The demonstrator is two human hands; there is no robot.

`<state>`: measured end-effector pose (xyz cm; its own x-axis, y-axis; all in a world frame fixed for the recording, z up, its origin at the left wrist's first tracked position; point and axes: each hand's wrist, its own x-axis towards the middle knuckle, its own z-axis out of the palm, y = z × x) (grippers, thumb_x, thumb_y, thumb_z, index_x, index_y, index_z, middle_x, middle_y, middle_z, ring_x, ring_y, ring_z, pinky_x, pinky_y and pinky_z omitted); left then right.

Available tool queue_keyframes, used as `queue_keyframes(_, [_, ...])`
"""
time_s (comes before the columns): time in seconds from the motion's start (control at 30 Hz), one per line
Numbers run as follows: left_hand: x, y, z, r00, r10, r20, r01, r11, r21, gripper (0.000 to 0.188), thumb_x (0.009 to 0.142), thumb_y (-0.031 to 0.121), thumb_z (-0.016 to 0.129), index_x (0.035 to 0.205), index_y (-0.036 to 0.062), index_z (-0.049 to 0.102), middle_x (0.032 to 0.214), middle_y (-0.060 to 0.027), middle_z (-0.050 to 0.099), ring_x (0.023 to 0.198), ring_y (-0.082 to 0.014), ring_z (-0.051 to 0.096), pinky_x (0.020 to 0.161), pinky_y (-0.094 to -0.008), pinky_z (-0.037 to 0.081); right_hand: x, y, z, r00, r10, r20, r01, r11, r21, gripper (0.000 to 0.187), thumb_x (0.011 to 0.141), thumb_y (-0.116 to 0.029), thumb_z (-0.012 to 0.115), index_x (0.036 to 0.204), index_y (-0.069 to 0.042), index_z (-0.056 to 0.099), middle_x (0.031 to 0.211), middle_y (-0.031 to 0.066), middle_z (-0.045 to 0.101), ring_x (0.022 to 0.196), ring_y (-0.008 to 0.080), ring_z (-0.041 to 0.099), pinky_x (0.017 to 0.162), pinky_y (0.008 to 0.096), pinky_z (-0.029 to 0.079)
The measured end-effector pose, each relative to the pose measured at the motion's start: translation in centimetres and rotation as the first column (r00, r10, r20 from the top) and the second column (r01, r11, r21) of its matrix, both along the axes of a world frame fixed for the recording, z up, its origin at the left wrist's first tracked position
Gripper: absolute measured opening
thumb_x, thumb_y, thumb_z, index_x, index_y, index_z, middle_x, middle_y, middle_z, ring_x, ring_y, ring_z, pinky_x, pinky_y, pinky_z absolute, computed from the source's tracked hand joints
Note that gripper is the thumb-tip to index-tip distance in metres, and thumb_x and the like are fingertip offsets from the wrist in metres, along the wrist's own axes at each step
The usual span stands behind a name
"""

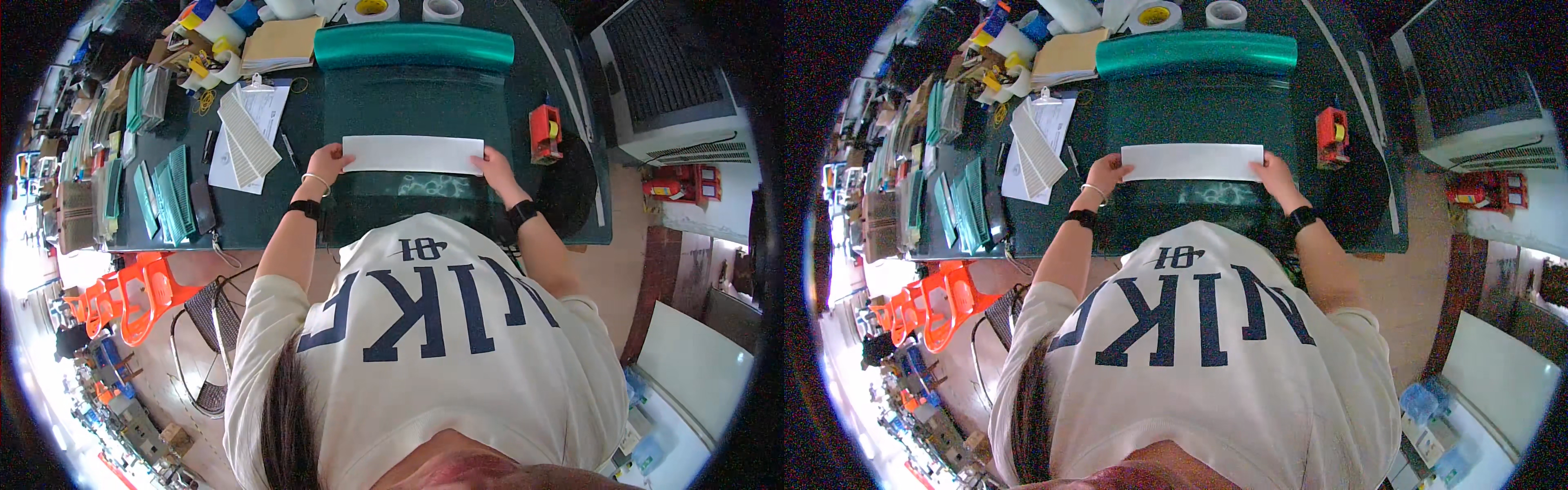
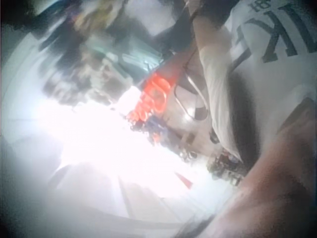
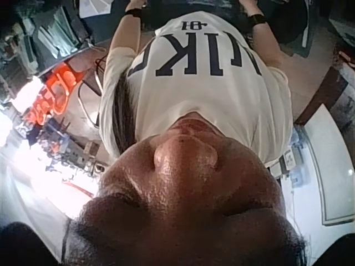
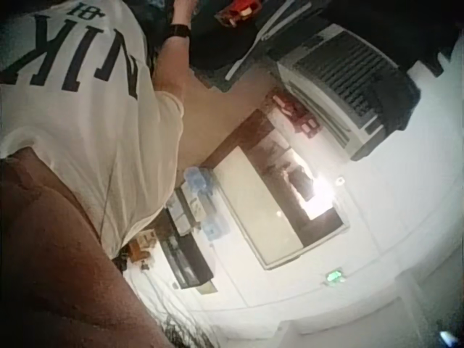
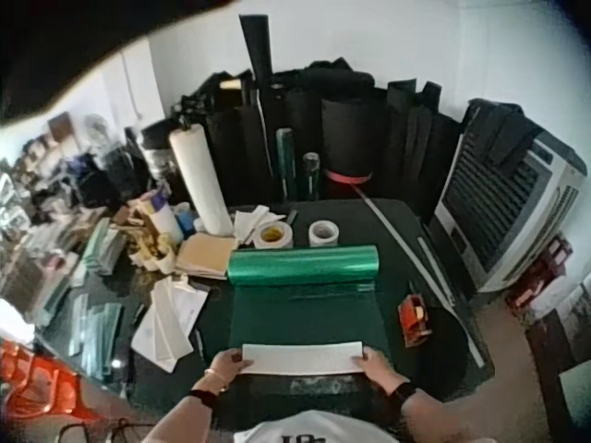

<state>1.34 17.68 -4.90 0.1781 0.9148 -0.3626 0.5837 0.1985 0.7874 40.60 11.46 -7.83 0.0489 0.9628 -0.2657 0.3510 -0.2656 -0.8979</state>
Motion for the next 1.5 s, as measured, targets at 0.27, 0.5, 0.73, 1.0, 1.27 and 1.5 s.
queue_keyframes(0.27, [0.4, -0.1, -1.5, 0.99, 0.118, 0.078, -0.11, 0.989, -0.103, 0.027, 0.079, 0.017, 0.069, 0.099, 0.0003, 0.063, 0.077, -0.0026, 0.064, 0.057, -0.0088, 0.054, 0.049, -0.0227, 0.046, -0.3, 0.4, -0.3, 1.0, -0.024, 0.009, 0.025, 0.989, -0.146, 0.031, 0.081, -0.021, 0.062, 0.103, 0.001, 0.061, 0.089, 0.0126, 0.067, 0.076, 0.0214, 0.065, 0.063, 0.033, 0.052])
queue_keyframes(0.5, [0.3, 0.3, -1.2, 0.991, 0.104, 0.083, -0.095, 0.99, -0.107, 0.029, 0.077, 0.014, 0.07, 0.1, -0.0024, 0.062, 0.08, -0.0039, 0.064, 0.066, -0.01, 0.058, 0.055, -0.0236, 0.049, -0.1, 0.4, -0.9, 0.999, -0.045, 0.008, 0.046, 0.99, -0.135, 0.032, 0.08, -0.022, 0.063, 0.101, 0.001, 0.061, 0.088, 0.013, 0.067, 0.075, 0.0217, 0.065, 0.063, 0.0336, 0.052])
queue_keyframes(0.73, [0.9, -0.4, -1.6, 0.989, 0.144, 0.034, -0.142, 0.988, -0.064, 0.028, 0.077, 0.015, 0.07, 0.098, -0.0023, 0.063, 0.076, -0.0039, 0.063, 0.064, -0.0106, 0.057, 0.055, -0.0249, 0.049, -0.3, 0.2, -0.2, 0.997, -0.038, 0.061, 0.047, 0.989, -0.141, 0.032, 0.079, -0.022, 0.064, 0.102, 0.001, 0.061, 0.089, 0.0135, 0.067, 0.075, 0.0219, 0.065, 0.063, 0.0339, 0.052])
queue_keyframes(1.0, [0.8, -0.2, -1.6, 0.987, 0.141, 0.072, -0.137, 0.989, -0.061, 0.03, 0.077, 0.014, 0.07, 0.102, -0.0009, 0.062, 0.083, -0.005, 0.065, 0.068, -0.0131, 0.06, 0.058, -0.0253, 0.05, 0.2, 0.7, -0.2, 0.997, -0.008, 0.07, 0.013, 0.997, -0.07, 0.032, 0.079, -0.023, 0.064, 0.102, 0.0, 0.06, 0.09, 0.0138, 0.067, 0.076, 0.0225, 0.065, 0.065, 0.0343, 0.052])
queue_keyframes(1.27, [2.4, -1.5, 1.3, 0.983, 0.178, -0.051, -0.178, 0.984, 0.002, 0.032, 0.078, 0.014, 0.07, 0.105, 0.0001, 0.062, 0.086, -0.0077, 0.066, 0.072, -0.015, 0.062, 0.063, -0.0264, 0.051, -0.3, -0.2, -0.4, 0.984, 0.012, 0.175, 0.011, 0.992, -0.13, 0.027, 0.084, -0.017, 0.06, 0.104, 0.001, 0.059, 0.088, 0.0075, 0.065, 0.075, 0.014, 0.062, 0.062, 0.0286, 0.05])
queue_keyframes(1.5, [0.7, -2.0, -0.2, 0.974, 0.154, -0.165, -0.123, 0.975, 0.186, 0.027, 0.076, 0.014, 0.07, 0.1, 0.0037, 0.064, 0.089, -0.0118, 0.064, 0.078, -0.0208, 0.062, 0.07, -0.029, 0.05, -0.4, -1.0, 7.0, 0.882, -0.094, 0.462, 0.016, 0.985, 0.17, 0.027, 0.08, -0.027, 0.065, 0.093, -0.004, 0.061, 0.08, 0.0143, 0.064, 0.073, 0.0281, 0.064, 0.064, 0.0359, 0.05])
